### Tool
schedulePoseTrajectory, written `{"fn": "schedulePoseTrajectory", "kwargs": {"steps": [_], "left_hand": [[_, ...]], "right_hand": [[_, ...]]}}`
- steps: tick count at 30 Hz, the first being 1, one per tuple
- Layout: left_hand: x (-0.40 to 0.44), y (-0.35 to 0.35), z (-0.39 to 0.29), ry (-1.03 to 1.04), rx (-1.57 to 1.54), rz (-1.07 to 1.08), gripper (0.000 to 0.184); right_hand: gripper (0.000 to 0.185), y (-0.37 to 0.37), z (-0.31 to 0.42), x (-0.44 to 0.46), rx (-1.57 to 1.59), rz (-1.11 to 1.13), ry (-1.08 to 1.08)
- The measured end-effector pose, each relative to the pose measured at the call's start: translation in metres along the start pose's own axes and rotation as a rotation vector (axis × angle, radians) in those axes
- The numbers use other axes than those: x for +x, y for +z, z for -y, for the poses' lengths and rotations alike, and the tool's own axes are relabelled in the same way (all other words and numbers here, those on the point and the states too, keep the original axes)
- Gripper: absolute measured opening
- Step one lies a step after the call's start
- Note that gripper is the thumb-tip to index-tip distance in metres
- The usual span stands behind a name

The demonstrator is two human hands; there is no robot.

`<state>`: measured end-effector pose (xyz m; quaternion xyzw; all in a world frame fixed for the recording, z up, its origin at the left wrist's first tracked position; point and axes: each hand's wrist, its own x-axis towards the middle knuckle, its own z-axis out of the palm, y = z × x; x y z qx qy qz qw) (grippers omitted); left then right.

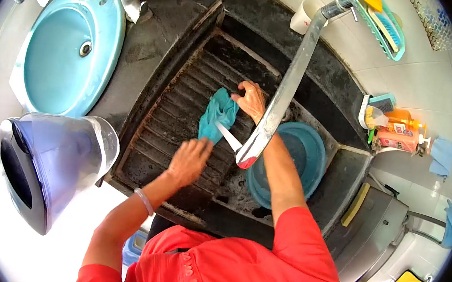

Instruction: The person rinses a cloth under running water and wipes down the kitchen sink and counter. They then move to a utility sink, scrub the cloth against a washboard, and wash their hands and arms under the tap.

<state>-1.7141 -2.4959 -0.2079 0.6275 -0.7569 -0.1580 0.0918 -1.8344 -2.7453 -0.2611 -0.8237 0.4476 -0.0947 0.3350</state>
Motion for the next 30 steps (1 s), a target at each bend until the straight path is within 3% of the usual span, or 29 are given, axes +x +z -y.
{"fn": "schedulePoseTrajectory", "kwargs": {"steps": [2,3,6,8,9,10,12,14,17,18,20,21,23,24,26,28,30], "left_hand": [[0.001,-0.006,-0.016,-0.088,-0.104,0.035,0.081],[0.006,-0.007,-0.017,-0.176,-0.074,-0.04,0.083],[0.018,0.014,0.008,-0.312,-0.041,-0.107,0.085],[0.016,0.037,0.015,-0.309,0.044,-0.034,0.084],[0.018,0.031,0.013,-0.324,0.046,0.102,0.085],[0.022,0.024,0.013,-0.306,0.159,0.175,0.084],[0.027,0.014,0.007,-0.348,0.042,0.116,0.084],[0.021,0.007,0.006,-0.32,-0.044,0.045,0.089],[0.007,0.007,0.02,-0.249,-0.043,0.086,0.086],[0.006,0.005,0.02,-0.246,-0.011,0.112,0.085],[0.012,0.002,0.022,-0.258,0.047,0.179,0.08],[0.012,0.004,0.022,-0.242,0.084,0.151,0.079],[0.009,0.008,0.023,-0.252,0.072,0.141,0.079],[0.012,0.005,0.022,-0.278,0.018,0.146,0.079],[0.008,0.006,0.022,-0.268,0.038,0.126,0.083],[0.01,0.008,0.024,-0.253,-0.026,0.091,0.087],[0.012,0.002,0.021,-0.254,0.012,0.155,0.089]], "right_hand": [[0.034,0.026,0.016,0.001,0.222,-0.166,-0.199],[0.032,0.035,0.032,-0.021,-0.075,-0.191,-0.326],[0.025,0.062,0.071,-0.115,0.164,-0.364,-0.212],[0.023,0.066,0.09,-0.157,0.261,-0.383,-0.357],[0.023,0.07,0.085,-0.151,0.212,-0.322,-0.384],[0.022,0.081,0.065,-0.123,0.154,-0.303,-0.312],[0.023,0.099,0.02,-0.05,0.02,-0.286,-0.067],[0.023,0.06,0.055,-0.007,-0.2,-0.382,0.066],[0.033,0.058,0.06,-0.061,-0.168,-0.254,-0.155],[0.037,0.057,0.066,-0.098,0.071,-0.23,-0.181],[0.036,0.067,0.078,-0.131,0.186,-0.221,-0.343],[0.031,0.079,0.084,-0.138,0.065,-0.24,-0.466],[0.025,0.093,0.079,-0.107,-0.087,-0.195,-0.281],[0.024,0.092,0.069,-0.055,-0.128,-0.125,0.02],[0.03,0.073,0.075,-0.013,-0.121,-0.36,-0.002],[0.036,0.069,0.08,-0.039,-0.131,-0.293,-0.107],[0.044,0.069,0.084,-0.105,-0.034,-0.179,-0.043]]}}
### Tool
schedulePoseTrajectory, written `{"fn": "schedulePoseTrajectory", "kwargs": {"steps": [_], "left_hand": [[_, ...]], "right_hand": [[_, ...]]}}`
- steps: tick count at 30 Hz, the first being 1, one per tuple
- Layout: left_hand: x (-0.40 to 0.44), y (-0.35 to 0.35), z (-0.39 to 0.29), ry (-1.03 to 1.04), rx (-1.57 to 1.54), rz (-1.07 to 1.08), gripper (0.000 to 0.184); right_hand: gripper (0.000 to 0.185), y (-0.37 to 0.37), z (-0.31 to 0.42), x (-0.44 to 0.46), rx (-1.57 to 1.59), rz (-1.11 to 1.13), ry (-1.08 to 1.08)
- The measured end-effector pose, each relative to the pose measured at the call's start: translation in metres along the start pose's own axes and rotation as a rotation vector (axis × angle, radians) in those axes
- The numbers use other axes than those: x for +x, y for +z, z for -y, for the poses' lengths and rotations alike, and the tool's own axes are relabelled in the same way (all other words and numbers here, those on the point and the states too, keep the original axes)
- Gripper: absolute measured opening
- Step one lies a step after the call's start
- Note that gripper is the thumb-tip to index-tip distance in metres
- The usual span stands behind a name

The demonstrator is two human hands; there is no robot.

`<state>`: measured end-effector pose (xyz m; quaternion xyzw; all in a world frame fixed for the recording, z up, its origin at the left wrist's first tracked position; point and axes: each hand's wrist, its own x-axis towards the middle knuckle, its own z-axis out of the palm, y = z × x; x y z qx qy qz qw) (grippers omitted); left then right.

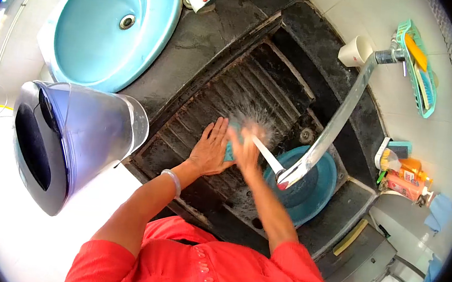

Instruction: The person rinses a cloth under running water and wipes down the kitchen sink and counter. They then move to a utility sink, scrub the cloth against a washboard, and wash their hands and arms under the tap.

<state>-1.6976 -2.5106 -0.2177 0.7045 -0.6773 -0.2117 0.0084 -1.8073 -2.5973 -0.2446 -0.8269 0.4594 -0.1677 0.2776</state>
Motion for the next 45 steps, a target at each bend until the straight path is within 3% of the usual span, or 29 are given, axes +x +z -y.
{"fn": "schedulePoseTrajectory", "kwargs": {"steps": [2,3,6,9,11,12,13,14,15,17,18,20,22,24,25,26,28,29,32,34,37,39,41,43,44,45], "left_hand": [[0.002,0.008,0.002,0.011,0.146,0.004,0.09],[0.001,0.008,0.002,0.002,0.177,0.028,0.086],[0.0,0.003,0.0,-0.033,-0.051,-0.015,0.084],[-0.005,0.004,0.005,0.018,-0.092,-0.074,0.084],[-0.005,0.006,0.007,0.045,-0.083,-0.083,0.086],[-0.003,-0.001,0.004,0.009,0.03,0.053,0.083],[-0.001,0.003,0.003,0.006,0.098,0.029,0.081],[0.0,0.009,0.003,0.006,0.17,0.013,0.079],[-0.002,0.003,0.003,0.023,0.185,0.029,0.077],[0.0,-0.003,0.003,-0.014,0.069,0.058,0.079],[-0.002,-0.01,0.0,-0.025,0.004,0.064,0.08],[-0.005,-0.008,0.001,-0.026,-0.021,0.03,0.08],[-0.004,-0.001,0.003,-0.014,-0.056,-0.025,0.079],[-0.003,0.006,0.003,-0.007,0.01,-0.018,0.079],[-0.002,0.01,0.004,-0.007,0.043,-0.01,0.078],[-0.001,0.008,0.004,-0.008,0.076,0.028,0.078],[-0.001,-0.002,0.002,-0.005,0.153,0.105,0.077],[0.002,0.002,0.004,-0.027,0.001,0.072,0.076],[0.006,-0.015,0.001,-0.049,0.084,0.24,0.076],[0.002,0.0,-0.004,-0.063,0.073,0.133,0.074],[0.003,0.006,-0.001,-0.068,0.116,0.084,0.073],[0.005,0.01,0.001,-0.084,-0.019,0.108,0.072],[0.001,-0.02,-0.008,-0.174,-0.142,0.092,0.066],[-0.003,-0.041,-0.01,-0.33,-0.751,-0.02,0.062],[-0.006,-0.049,-0.014,-0.4,-1.062,-0.067,0.06],[-0.008,-0.062,-0.027,-0.567,-1.295,-0.136,0.058]], "right_hand": [[0.036,0.0,0.005,-0.024,0.249,0.039,-0.132],[0.031,0.003,0.005,-0.023,0.134,0.108,-0.197],[0.03,0.016,0.0,0.049,-0.134,-0.075,-0.035],[0.032,0.009,0.01,0.063,-0.249,-0.228,-0.195],[0.033,0.007,-0.002,0.022,-0.126,-0.084,-0.155],[0.036,-0.012,0.006,-0.002,0.142,0.076,-0.058],[0.037,-0.027,0.032,-0.024,0.258,-0.123,-0.223],[0.032,-0.025,0.042,-0.039,0.202,-0.199,-0.404],[0.031,0.0,0.02,-0.037,0.152,-0.114,-0.394],[0.027,0.025,-0.002,0.012,0.012,-0.071,-0.177],[0.026,0.023,0.004,0.056,-0.082,-0.102,0.036],[0.022,0.018,0.012,0.084,-0.161,-0.284,-0.068],[0.023,0.005,0.02,0.061,-0.253,-0.263,-0.255],[0.03,0.006,0.011,0.009,0.167,-0.086,-0.184],[0.026,-0.01,0.028,-0.01,0.275,-0.166,-0.274],[0.024,-0.021,0.04,-0.026,0.139,-0.202,-0.42],[0.023,0.003,0.021,-0.028,0.168,-0.185,-0.501],[0.023,0.012,0.013,-0.022,0.178,-0.17,-0.531],[0.023,0.013,0.014,0.007,0.202,-0.11,-0.471],[0.023,0.018,0.009,0.021,0.19,-0.036,-0.373],[0.019,0.022,0.017,0.029,0.263,-0.118,-0.391],[0.018,0.019,0.015,0.024,0.207,-0.121,-0.331],[0.035,0.005,0.018,0.024,0.176,0.113,-0.072],[0.054,-0.021,0.025,0.026,0.251,0.236,0.011],[0.053,-0.035,0.028,0.023,0.079,0.12,-0.171],[0.052,-0.019,0.013,0.018,0.133,0.042,-0.166]]}}
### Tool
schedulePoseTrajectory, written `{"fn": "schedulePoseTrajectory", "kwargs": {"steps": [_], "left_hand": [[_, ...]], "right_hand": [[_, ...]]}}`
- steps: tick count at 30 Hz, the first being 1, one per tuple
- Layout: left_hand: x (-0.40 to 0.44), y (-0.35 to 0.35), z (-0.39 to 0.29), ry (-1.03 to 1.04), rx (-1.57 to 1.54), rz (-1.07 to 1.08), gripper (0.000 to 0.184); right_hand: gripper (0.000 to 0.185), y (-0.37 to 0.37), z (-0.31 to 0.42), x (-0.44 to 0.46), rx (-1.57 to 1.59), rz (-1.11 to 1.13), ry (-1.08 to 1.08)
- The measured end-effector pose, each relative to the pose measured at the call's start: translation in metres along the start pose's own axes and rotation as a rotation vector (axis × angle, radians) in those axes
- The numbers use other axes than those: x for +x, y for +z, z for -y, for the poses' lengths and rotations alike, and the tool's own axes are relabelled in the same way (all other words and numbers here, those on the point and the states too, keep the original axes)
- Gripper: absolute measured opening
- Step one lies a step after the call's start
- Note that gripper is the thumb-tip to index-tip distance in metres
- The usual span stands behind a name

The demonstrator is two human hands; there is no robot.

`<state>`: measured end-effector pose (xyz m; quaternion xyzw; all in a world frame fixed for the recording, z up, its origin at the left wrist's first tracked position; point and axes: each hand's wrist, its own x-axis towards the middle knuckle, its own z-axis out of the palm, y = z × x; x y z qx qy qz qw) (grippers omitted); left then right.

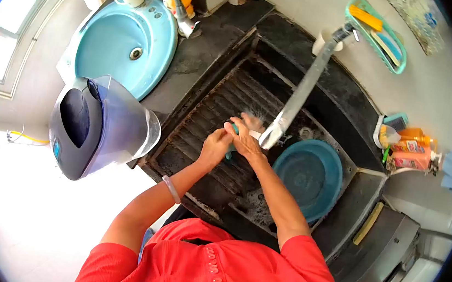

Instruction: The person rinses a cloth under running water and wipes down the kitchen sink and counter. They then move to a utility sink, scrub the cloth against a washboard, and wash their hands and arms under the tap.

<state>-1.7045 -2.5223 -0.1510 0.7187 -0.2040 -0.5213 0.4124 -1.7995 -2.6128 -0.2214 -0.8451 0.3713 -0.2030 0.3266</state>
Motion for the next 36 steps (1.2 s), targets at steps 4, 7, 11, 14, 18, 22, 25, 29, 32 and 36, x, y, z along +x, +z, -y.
{"fn": "schedulePoseTrajectory", "kwargs": {"steps": [4,7,11,14,18,22,25,29,32,36], "left_hand": [[0.049,0.035,0.009,0.035,-0.552,-0.104,0.061],[0.08,0.04,-0.016,-0.077,-0.915,0.228,0.077],[0.075,0.043,-0.018,-0.209,-1.266,0.425,0.088],[0.055,0.063,-0.011,0.013,-1.431,0.257,0.077],[0.033,0.063,0.0,-0.044,-1.253,0.452,0.056],[-0.005,0.06,-0.025,-0.267,-1.234,0.396,0.05],[-0.028,0.047,-0.046,-0.436,-1.23,0.407,0.04],[-0.057,0.054,-0.065,-0.476,-0.896,0.331,0.052],[-0.089,0.064,-0.086,-0.456,-0.404,0.189,0.067],[-0.04,0.072,-0.053,-0.295,-0.21,0.046,0.063]], "right_hand": [[0.05,-0.016,0.008,-0.012,0.107,-0.126,0.143],[0.039,-0.045,0.042,-0.008,0.985,-0.155,0.483],[0.021,-0.032,0.049,0.003,2.071,-0.413,0.397],[0.042,-0.007,0.033,0.03,2.186,-0.499,0.666],[0.061,0.04,-0.038,0.075,2.25,-0.719,0.771],[0.045,0.039,-0.026,0.132,1.228,-0.61,1.074],[0.032,0.045,0.001,0.128,0.162,-0.157,0.612],[0.021,0.034,0.006,0.112,-0.723,0.199,-0.315],[0.022,0.033,-0.008,0.101,-1.004,0.186,-0.775],[0.028,0.018,0.009,0.091,-1.367,0.134,-0.594]]}}
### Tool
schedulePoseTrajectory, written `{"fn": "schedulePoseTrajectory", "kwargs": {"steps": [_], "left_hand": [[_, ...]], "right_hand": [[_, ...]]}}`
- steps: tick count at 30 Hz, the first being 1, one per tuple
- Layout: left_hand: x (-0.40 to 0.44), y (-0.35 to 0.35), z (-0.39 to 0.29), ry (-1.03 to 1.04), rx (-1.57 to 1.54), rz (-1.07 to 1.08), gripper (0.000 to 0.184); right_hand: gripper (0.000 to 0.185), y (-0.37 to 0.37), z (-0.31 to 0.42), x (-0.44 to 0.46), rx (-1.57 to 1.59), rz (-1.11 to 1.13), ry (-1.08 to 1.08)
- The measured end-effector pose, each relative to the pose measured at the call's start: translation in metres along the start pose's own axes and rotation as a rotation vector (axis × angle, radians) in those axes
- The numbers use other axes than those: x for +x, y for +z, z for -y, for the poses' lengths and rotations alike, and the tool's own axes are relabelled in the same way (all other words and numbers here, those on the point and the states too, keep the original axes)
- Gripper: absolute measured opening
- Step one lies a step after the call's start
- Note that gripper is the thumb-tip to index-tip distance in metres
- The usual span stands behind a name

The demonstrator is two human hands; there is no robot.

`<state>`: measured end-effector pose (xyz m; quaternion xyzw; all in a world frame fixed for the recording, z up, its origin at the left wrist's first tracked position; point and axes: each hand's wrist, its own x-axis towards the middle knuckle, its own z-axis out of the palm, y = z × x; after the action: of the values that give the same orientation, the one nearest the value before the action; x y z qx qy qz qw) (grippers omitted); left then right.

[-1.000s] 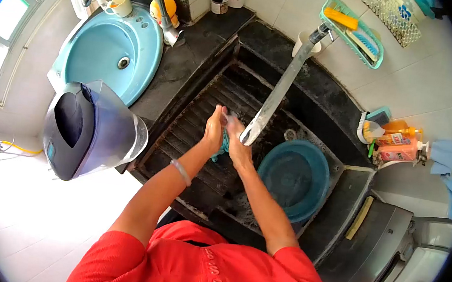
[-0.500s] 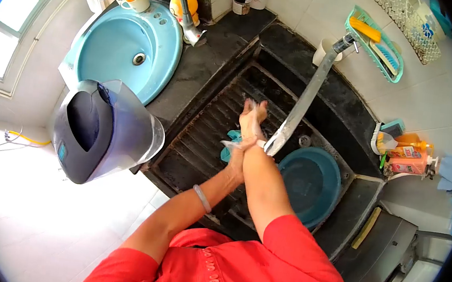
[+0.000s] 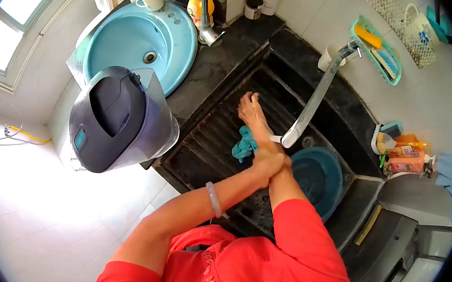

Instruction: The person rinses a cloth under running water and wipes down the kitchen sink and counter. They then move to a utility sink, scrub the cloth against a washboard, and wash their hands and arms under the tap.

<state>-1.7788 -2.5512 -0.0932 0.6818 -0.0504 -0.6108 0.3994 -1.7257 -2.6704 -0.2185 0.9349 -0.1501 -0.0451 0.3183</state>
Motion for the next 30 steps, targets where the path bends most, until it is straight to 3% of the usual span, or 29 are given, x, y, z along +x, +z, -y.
{"fn": "schedulePoseTrajectory", "kwargs": {"steps": [3,5,6,8,9,10,12,13,16,17,18,19,20,23,24,26,27,28,29,30], "left_hand": [[0.079,-0.006,0.007,0.138,0.02,-0.229,0.058],[0.057,0.01,0.0,0.351,0.307,-0.317,0.059],[0.087,-0.001,0.005,0.407,0.553,-0.151,0.057],[0.111,0.0,0.0,0.524,0.704,-0.094,0.054],[0.114,0.003,0.0,0.585,0.724,-0.119,0.052],[0.12,0.003,0.002,0.636,0.747,-0.147,0.05],[0.127,0.003,0.004,0.742,0.755,-0.187,0.047],[0.128,0.003,0.006,0.79,0.758,-0.194,0.045],[0.139,-0.001,0.008,0.9,0.735,-0.17,0.041],[0.143,0.0,0.01,0.875,0.701,-0.149,0.039],[0.152,0.003,0.01,0.717,0.637,-0.137,0.039],[0.162,0.007,0.014,0.559,0.57,-0.129,0.039],[0.168,0.005,0.018,0.613,0.434,0.003,0.033],[0.092,0.013,-0.036,0.693,0.66,0.092,0.023],[0.107,0.011,-0.031,0.714,0.659,0.079,0.023],[0.154,0.003,-0.01,0.759,0.707,-0.01,0.025],[0.17,-0.002,0.001,0.839,0.981,-0.105,0.024],[0.175,0.004,0.012,1.149,1.064,-0.302,0.021],[0.179,0.002,0.024,1.12,1.306,-0.269,0.024],[0.143,0.005,0.011,1.107,1.548,-0.225,0.029]], "right_hand": [[0.034,-0.04,-0.009,-0.008,-0.209,0.279,0.187],[0.038,-0.05,-0.024,-0.023,-0.264,0.418,0.063],[0.044,-0.076,-0.035,-0.035,-0.101,0.609,0.166],[0.054,-0.022,-0.007,-0.051,-0.114,0.4,0.397],[0.052,-0.006,-0.003,-0.06,0.149,0.292,0.5],[0.051,0.019,0.007,-0.069,0.654,0.146,0.592],[0.049,0.08,0.052,-0.084,2.091,-0.441,0.715],[0.046,0.066,0.061,-0.091,2.16,-0.512,0.684],[0.04,-0.001,0.02,-0.125,1.455,-0.145,0.402],[0.037,-0.026,0.0,-0.134,1.347,-0.103,0.302],[0.035,-0.045,-0.015,-0.141,1.287,-0.111,0.236],[0.033,-0.063,-0.029,-0.148,1.262,-0.151,0.2],[0.031,-0.078,-0.042,-0.157,1.257,-0.207,0.186],[0.025,-0.099,-0.072,-0.179,1.462,-0.315,0.341],[0.021,-0.098,-0.072,-0.183,1.578,-0.251,0.471],[0.022,-0.113,-0.072,-0.178,1.71,-0.473,0.48],[0.022,-0.12,-0.067,-0.173,1.773,-0.588,0.495],[0.03,-0.123,-0.059,-0.166,2.003,-0.508,0.51],[0.031,-0.12,-0.046,-0.148,2.086,-0.558,0.464],[0.031,-0.099,-0.044,-0.137,1.676,-0.595,0.49]]}}
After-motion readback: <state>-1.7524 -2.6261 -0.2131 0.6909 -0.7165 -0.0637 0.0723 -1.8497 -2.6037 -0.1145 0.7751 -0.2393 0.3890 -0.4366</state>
